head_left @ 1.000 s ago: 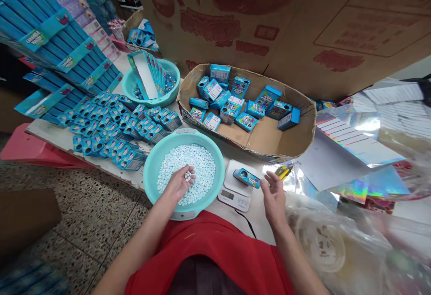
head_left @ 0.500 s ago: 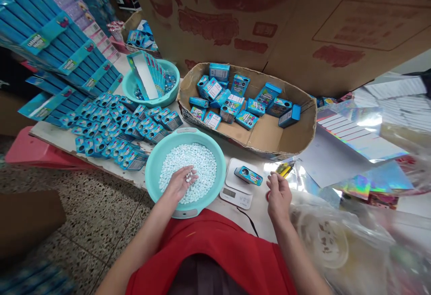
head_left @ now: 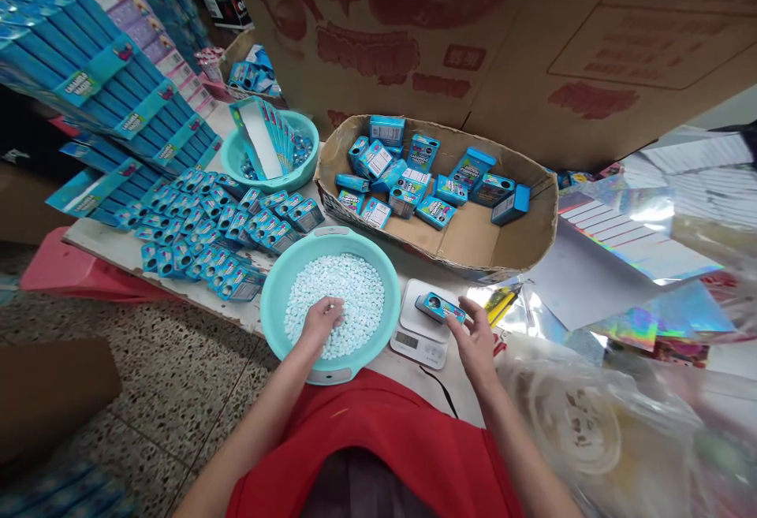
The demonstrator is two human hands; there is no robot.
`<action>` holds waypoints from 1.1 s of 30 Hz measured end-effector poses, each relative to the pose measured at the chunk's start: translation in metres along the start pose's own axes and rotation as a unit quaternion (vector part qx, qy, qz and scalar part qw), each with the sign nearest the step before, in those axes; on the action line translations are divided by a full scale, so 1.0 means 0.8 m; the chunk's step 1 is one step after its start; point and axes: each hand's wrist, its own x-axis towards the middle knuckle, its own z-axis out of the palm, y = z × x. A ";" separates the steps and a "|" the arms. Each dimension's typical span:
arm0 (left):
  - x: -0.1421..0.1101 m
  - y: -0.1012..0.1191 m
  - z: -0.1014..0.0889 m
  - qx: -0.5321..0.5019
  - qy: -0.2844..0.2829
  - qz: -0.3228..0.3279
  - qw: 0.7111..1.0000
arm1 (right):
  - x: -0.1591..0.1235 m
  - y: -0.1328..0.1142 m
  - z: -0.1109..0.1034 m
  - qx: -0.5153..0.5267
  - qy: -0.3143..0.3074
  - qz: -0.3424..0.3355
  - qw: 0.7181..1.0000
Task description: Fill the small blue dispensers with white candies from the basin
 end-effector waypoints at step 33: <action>-0.054 0.085 0.007 0.298 -0.086 0.322 0.895 | 0.008 -0.132 0.063 -0.026 -0.136 -0.228 0.964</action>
